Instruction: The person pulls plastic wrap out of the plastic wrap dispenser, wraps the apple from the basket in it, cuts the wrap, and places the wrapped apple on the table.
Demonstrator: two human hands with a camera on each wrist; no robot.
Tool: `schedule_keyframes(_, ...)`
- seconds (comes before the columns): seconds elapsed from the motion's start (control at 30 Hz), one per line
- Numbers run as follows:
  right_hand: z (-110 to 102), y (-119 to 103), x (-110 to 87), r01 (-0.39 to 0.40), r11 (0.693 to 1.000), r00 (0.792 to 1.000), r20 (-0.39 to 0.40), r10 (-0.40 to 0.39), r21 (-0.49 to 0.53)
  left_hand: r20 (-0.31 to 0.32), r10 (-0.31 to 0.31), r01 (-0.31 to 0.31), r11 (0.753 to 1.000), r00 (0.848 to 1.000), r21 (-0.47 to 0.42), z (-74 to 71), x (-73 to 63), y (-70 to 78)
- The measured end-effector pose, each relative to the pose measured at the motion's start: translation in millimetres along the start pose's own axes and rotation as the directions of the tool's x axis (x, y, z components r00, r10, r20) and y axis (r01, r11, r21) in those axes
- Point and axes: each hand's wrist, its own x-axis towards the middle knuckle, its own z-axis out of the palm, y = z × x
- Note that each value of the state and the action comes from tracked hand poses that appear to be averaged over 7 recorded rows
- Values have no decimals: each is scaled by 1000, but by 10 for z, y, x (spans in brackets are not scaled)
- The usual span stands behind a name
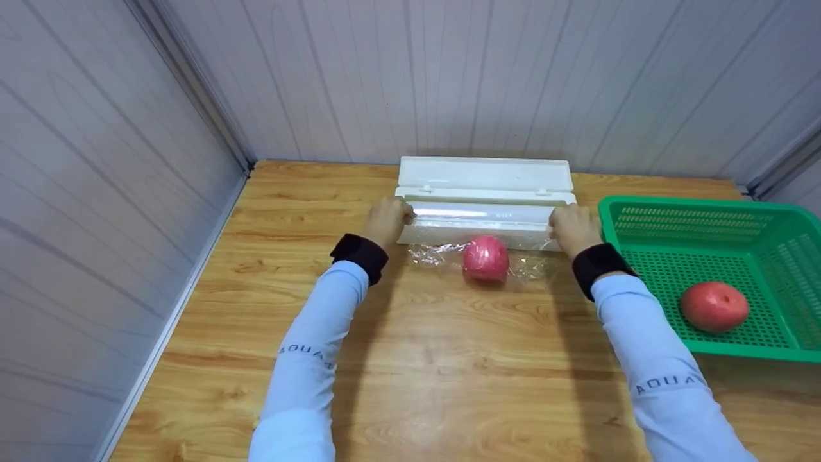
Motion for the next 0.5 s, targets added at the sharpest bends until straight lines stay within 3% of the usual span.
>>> schedule_keyframes(0.1, -24, 36, -6, 38, 999, 999, 4, -38, -7, 27, -9, 10, 1000, 1000, -10, -9, 9, 21)
schedule_keyframes(0.33, -230, 116, 71, 60, 986, 976, 199, -91, 154, 106, -8, 10, 1000, 994, -12, -86, 107, 59)
schedule_keyframes(0.5, -323, 160, 102, 95, 980, 969, 209, -132, 176, 162, -16, 25, 998, 987, -53, -107, 144, 39)
